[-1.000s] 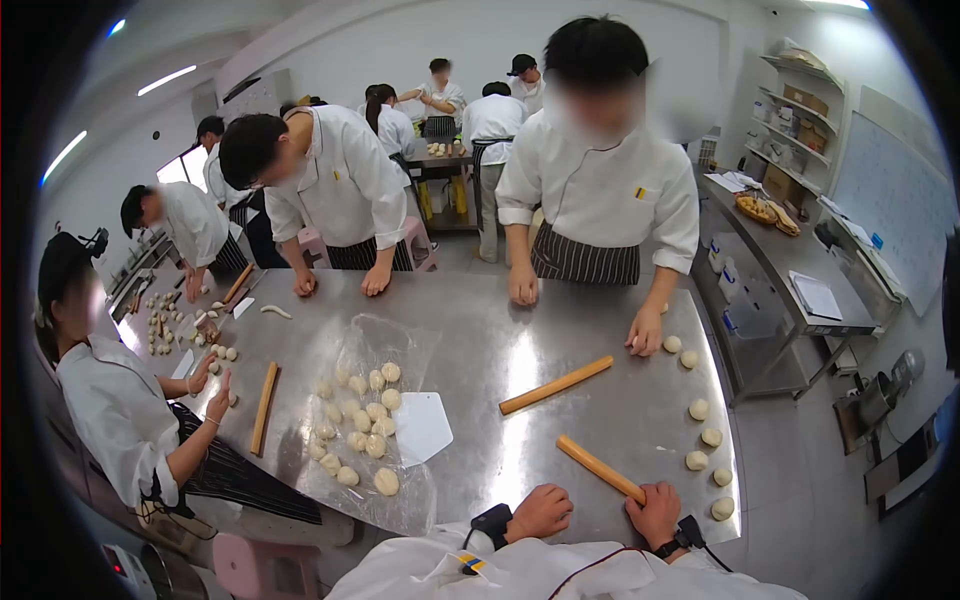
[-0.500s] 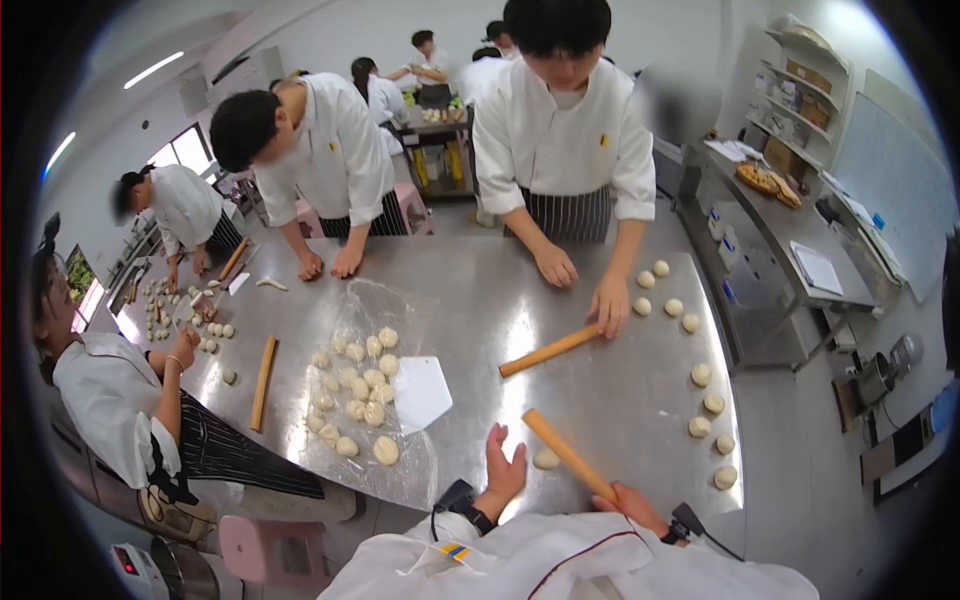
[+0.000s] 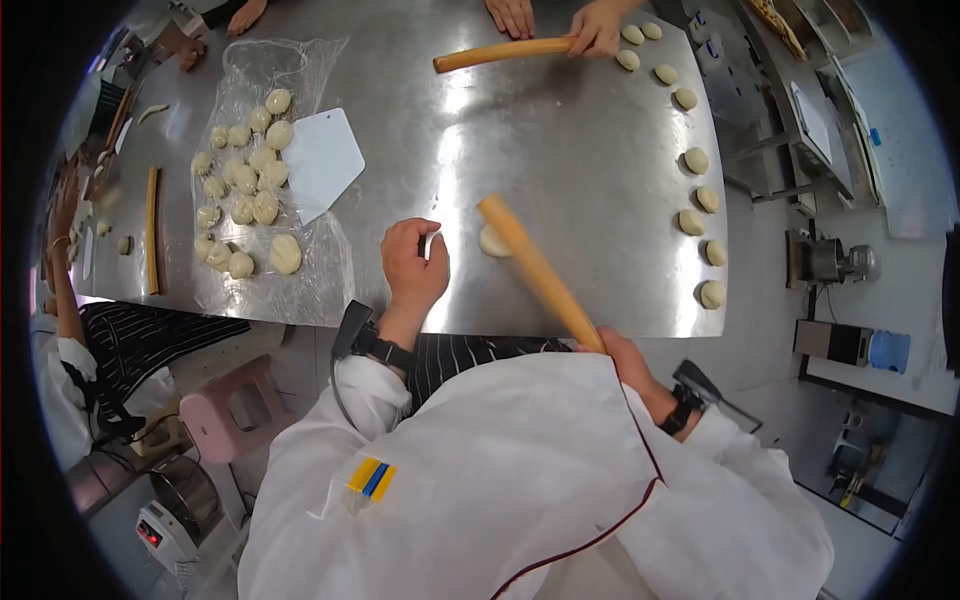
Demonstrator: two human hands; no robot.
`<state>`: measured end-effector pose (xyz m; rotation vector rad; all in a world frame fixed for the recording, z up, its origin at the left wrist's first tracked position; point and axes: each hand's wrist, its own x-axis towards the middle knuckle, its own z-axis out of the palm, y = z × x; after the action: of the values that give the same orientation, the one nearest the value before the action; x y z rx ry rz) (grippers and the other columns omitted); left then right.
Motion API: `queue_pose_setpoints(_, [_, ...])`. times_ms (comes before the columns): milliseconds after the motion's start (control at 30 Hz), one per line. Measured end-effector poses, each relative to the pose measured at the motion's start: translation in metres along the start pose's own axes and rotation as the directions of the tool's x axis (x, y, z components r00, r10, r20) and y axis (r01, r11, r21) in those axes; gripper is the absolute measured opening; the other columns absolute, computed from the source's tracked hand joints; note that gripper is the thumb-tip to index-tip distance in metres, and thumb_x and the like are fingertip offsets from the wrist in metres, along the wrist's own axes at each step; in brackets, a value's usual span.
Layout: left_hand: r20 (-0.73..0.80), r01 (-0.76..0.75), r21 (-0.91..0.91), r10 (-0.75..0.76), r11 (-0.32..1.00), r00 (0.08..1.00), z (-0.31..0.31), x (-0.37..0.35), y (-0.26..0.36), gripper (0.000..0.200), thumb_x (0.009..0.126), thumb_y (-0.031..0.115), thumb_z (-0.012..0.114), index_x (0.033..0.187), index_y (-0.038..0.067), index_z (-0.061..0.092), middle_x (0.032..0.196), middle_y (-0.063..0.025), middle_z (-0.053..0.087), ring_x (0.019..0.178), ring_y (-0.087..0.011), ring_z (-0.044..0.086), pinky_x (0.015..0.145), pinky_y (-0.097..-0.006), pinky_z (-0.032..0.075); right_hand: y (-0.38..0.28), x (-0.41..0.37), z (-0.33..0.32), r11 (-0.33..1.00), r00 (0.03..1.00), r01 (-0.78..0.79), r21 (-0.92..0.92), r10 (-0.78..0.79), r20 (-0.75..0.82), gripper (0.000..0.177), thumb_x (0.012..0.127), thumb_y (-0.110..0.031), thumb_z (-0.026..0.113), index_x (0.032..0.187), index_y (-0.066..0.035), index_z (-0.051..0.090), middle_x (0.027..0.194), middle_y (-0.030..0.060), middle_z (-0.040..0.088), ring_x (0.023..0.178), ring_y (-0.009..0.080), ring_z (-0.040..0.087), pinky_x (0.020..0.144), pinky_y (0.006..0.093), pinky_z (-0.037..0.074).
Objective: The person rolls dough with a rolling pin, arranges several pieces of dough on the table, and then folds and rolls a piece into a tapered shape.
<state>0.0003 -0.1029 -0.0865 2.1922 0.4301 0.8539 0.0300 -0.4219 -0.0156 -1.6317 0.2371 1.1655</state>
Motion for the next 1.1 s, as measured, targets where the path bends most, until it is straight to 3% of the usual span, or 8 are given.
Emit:
queue_pose_setpoints(67, [-0.019, 0.014, -0.024, -0.015, 1.0, 1.0, -0.002, 0.004, 0.003, 0.011, 0.078, 0.006, 0.064, 0.089, 0.007, 0.064, 0.094, -0.0092, 0.065, 0.092, -0.0286, 0.059, 0.085, -0.0382, 0.045, 0.005, -0.02, -0.003, 0.711, 0.773, 0.601, -0.364, -0.633, 0.039, 0.034, 0.097, -0.033, 0.06, 0.104, 0.001, 0.058, 0.079, 0.0112, 0.066, 0.071, 0.0201, 0.063, 0.066, 0.0326, 0.05])
queue_pose_setpoints(200, [-0.001, -0.036, -0.109, 0.036, 0.993, 0.999, -0.004, 0.0, 0.004, 0.011, 0.077, 0.003, 0.065, 0.088, 0.007, 0.064, 0.091, -0.009, 0.064, 0.088, -0.0277, 0.06, 0.082, -0.037, 0.045, 0.014, -0.011, -0.008, 0.773, 0.974, 0.081, -0.63, -0.195, -0.114, 0.032, 0.097, -0.032, 0.059, 0.097, 0.0, 0.059, 0.071, 0.0077, 0.062, 0.066, 0.0181, 0.06, 0.061, 0.0318, 0.048])
queue_pose_setpoints(267, [-0.011, -0.022, -0.164, 0.021, 0.986, 1.0, -0.009, -0.003, 0.005, 0.011, 0.079, 0.0, 0.065, 0.089, 0.004, 0.064, 0.091, -0.0108, 0.063, 0.086, -0.0269, 0.059, 0.078, -0.0344, 0.047, 0.014, -0.034, 0.005, 0.577, 0.641, 0.719, -0.388, -0.766, 0.049, 0.036, 0.097, -0.036, 0.06, 0.091, 0.0, 0.058, 0.066, 0.0073, 0.057, 0.063, 0.017, 0.058, 0.058, 0.0328, 0.046])
queue_pose_setpoints(367, [-0.002, 0.033, -0.285, -0.035, 0.958, 0.999, -0.012, -0.008, 0.0, 0.013, 0.078, -0.001, 0.065, 0.09, 0.005, 0.063, 0.092, -0.0103, 0.063, 0.087, -0.0269, 0.059, 0.081, -0.0343, 0.047, 0.016, -0.037, 0.033, 0.855, 0.972, 0.005, -0.519, -0.125, -0.197, 0.032, 0.098, -0.032, 0.057, 0.087, -0.002, 0.057, 0.065, 0.0062, 0.055, 0.06, 0.0148, 0.054, 0.056, 0.0322, 0.045])
queue_pose_setpoints(433, [-0.048, -0.016, -0.294, 0.002, 0.956, 0.999, -0.015, 0.001, -0.007, 0.013, 0.078, -0.001, 0.065, 0.09, 0.005, 0.064, 0.092, -0.0101, 0.063, 0.088, -0.0266, 0.059, 0.082, -0.0344, 0.046, 0.001, -0.054, 0.057, 0.751, 0.774, 0.52, -0.408, -0.616, -0.146, 0.027, 0.1, -0.027, 0.053, 0.084, -0.006, 0.056, 0.065, -0.0015, 0.052, 0.061, 0.0084, 0.048, 0.055, 0.0263, 0.042])
queue_pose_setpoints(733, [0.027, 0.013, -0.367, -0.004, 0.93, 1.0, -0.021, -0.008, 0.001, 0.016, 0.079, 0.0, 0.064, 0.094, 0.006, 0.063, 0.097, -0.0104, 0.063, 0.093, -0.0262, 0.059, 0.085, -0.0339, 0.046, 0.032, -0.038, 0.065, 0.856, 0.928, -0.078, -0.511, -0.125, -0.351, 0.034, 0.102, -0.033, 0.05, 0.081, -0.006, 0.052, 0.063, -0.001, 0.052, 0.055, 0.0087, 0.046, 0.05, 0.0271, 0.039])
queue_pose_setpoints(867, [0.079, -0.003, -0.265, 0.025, 0.964, 0.997, -0.015, -0.009, 0.002, 0.027, 0.077, 0.005, 0.066, 0.104, 0.005, 0.063, 0.104, -0.0128, 0.063, 0.099, -0.0307, 0.058, 0.089, -0.0389, 0.044, 0.016, -0.065, 0.06, 0.806, 0.773, 0.508, -0.303, -0.582, -0.254, 0.041, 0.1, -0.041, 0.05, 0.08, -0.005, 0.052, 0.061, 0.0014, 0.052, 0.053, 0.0098, 0.047, 0.048, 0.0258, 0.038])
queue_pose_setpoints(1100, [0.423, -0.505, 0.039, 0.444, 0.862, 0.79, 0.09, 0.007, 0.047, 0.047, 0.081, 0.039, 0.066, 0.114, 0.005, 0.068, 0.13, -0.0193, 0.058, 0.129, -0.0421, 0.047, 0.109, -0.0552, 0.034, 0.037, -0.024, 0.027, 0.878, 0.816, 0.43, -0.212, -0.478, -0.325, 0.025, 0.1, -0.031, 0.052, 0.093, -0.007, 0.052, 0.061, -0.0018, 0.052, 0.051, 0.0073, 0.05, 0.047, 0.0241, 0.042])
